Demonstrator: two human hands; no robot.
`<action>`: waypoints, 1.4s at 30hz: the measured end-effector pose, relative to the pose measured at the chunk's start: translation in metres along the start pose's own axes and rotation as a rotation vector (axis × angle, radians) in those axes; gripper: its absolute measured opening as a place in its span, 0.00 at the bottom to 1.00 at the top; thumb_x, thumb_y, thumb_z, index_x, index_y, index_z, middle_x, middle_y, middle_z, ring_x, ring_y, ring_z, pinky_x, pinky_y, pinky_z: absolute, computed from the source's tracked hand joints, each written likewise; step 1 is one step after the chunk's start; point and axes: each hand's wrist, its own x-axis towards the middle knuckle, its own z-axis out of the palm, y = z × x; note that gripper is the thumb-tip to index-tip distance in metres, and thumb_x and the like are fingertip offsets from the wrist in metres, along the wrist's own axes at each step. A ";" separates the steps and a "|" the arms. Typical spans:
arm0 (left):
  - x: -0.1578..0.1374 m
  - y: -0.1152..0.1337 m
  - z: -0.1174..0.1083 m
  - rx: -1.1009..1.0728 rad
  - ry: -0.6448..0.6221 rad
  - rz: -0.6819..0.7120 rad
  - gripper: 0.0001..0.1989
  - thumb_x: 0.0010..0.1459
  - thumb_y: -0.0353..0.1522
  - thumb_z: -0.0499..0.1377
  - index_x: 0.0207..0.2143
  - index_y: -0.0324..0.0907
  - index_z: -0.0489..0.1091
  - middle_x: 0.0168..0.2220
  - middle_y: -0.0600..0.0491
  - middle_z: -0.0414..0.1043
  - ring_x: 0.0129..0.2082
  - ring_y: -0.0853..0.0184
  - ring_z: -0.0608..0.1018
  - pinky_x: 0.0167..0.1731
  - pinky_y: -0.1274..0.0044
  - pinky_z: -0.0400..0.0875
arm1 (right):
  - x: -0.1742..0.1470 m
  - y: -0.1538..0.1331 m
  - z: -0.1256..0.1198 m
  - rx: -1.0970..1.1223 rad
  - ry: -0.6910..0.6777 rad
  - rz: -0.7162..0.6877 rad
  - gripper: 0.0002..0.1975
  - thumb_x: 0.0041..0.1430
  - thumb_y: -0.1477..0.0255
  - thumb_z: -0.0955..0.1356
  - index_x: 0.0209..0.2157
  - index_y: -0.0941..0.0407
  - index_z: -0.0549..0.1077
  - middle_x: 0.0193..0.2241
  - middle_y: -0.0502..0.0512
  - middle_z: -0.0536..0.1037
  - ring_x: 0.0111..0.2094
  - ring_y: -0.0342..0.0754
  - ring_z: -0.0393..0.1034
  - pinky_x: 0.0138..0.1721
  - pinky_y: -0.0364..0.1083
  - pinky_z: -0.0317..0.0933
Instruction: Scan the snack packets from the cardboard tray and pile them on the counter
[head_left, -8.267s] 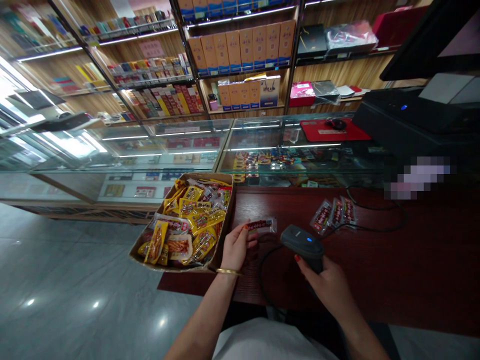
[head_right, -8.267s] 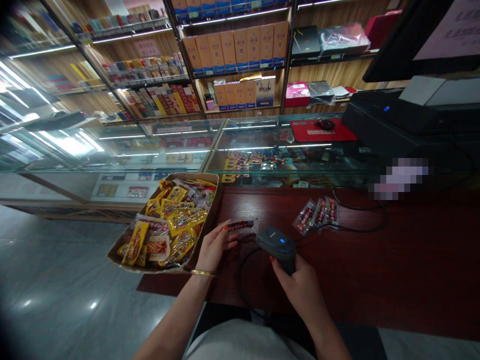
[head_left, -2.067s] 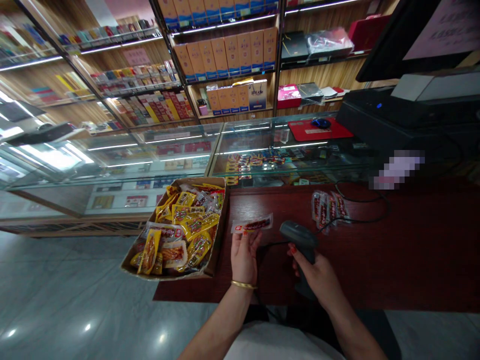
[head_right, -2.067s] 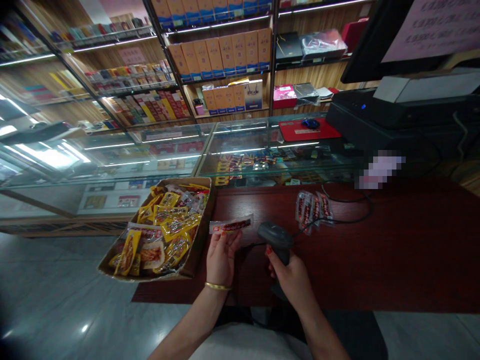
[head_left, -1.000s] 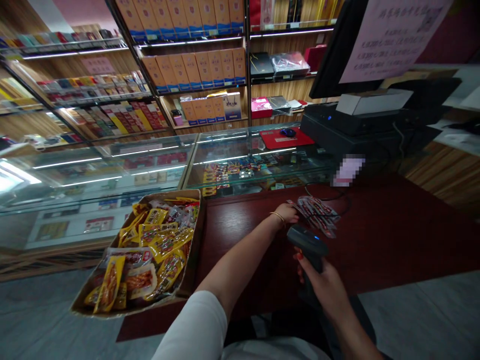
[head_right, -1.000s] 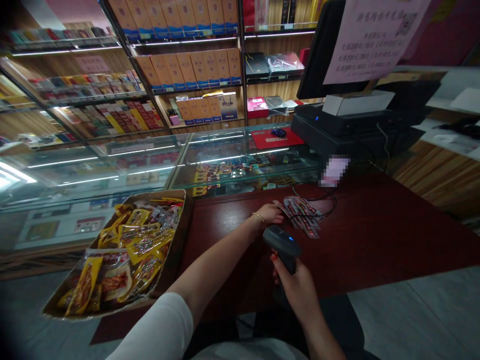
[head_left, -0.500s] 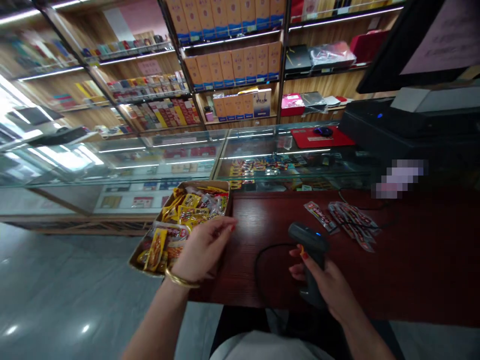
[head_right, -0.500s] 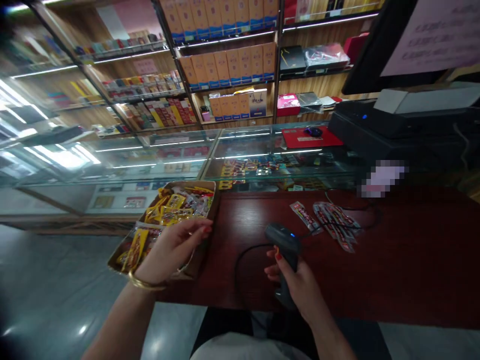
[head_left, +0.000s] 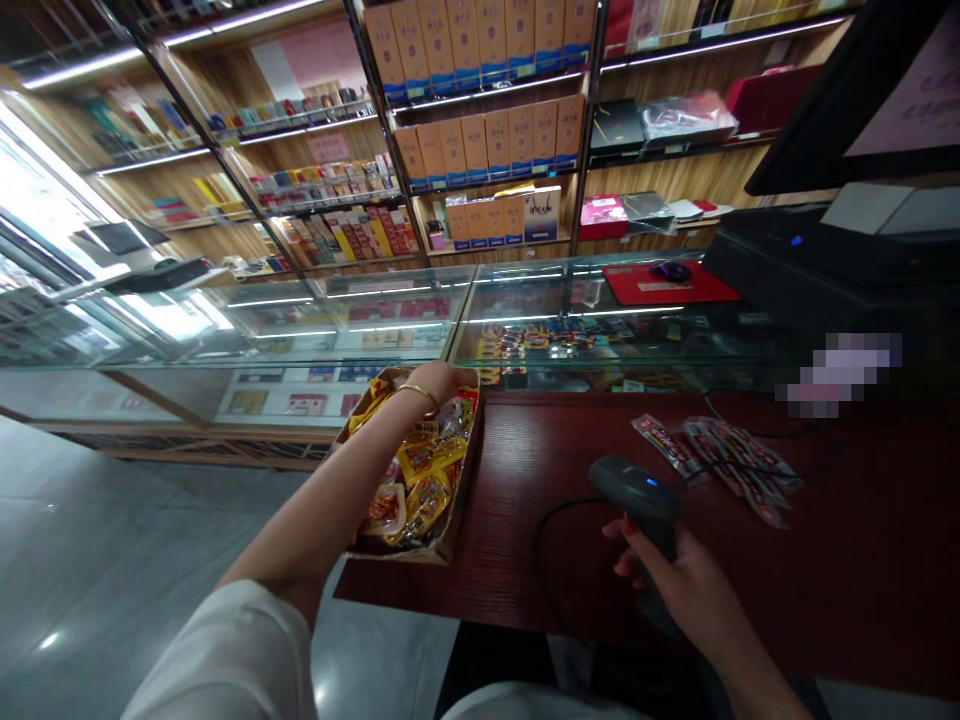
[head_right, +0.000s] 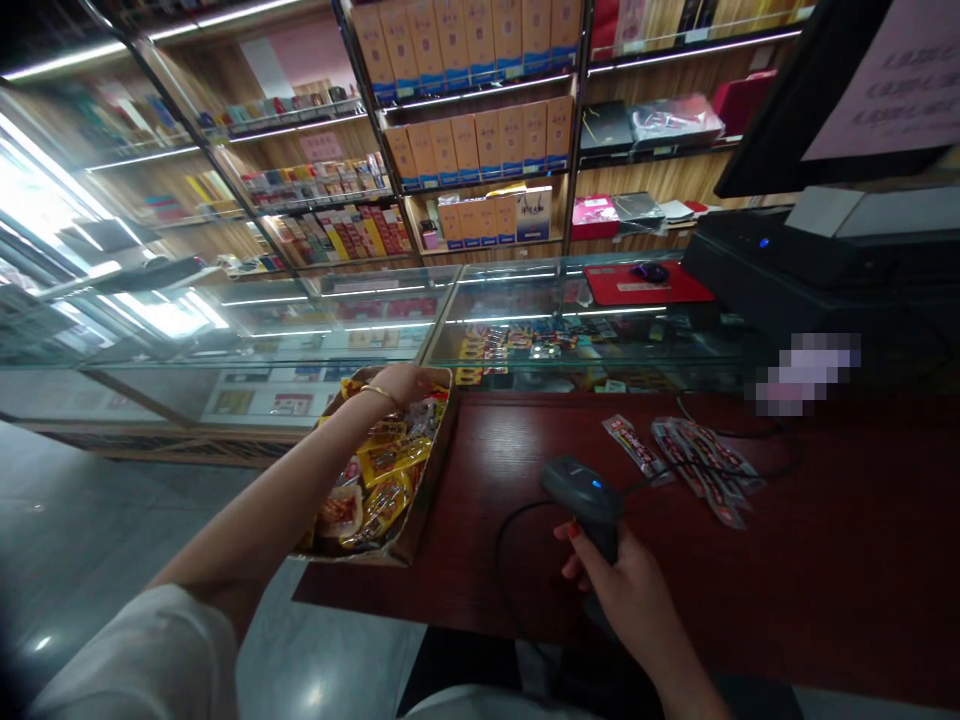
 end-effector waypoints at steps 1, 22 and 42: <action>0.006 0.005 0.004 0.006 -0.028 0.016 0.10 0.54 0.36 0.65 0.39 0.49 0.83 0.40 0.48 0.84 0.44 0.57 0.81 0.46 0.73 0.69 | 0.000 0.000 0.000 -0.010 -0.002 0.005 0.30 0.51 0.42 0.72 0.37 0.56 0.81 0.29 0.60 0.86 0.23 0.51 0.77 0.23 0.46 0.70; -0.069 -0.020 -0.034 -0.237 0.294 -0.161 0.14 0.59 0.41 0.61 0.37 0.41 0.81 0.35 0.43 0.82 0.37 0.55 0.80 0.41 0.68 0.71 | 0.001 0.013 0.002 -0.003 -0.058 0.039 0.30 0.53 0.42 0.71 0.37 0.57 0.81 0.23 0.55 0.81 0.25 0.50 0.76 0.26 0.45 0.68; -0.154 0.086 0.030 -1.463 0.115 -0.304 0.17 0.51 0.39 0.58 0.38 0.38 0.78 0.25 0.55 0.70 0.22 0.69 0.71 0.17 0.78 0.72 | -0.003 0.014 -0.001 0.013 -0.049 0.010 0.24 0.57 0.48 0.72 0.37 0.56 0.80 0.24 0.54 0.82 0.24 0.49 0.76 0.25 0.45 0.69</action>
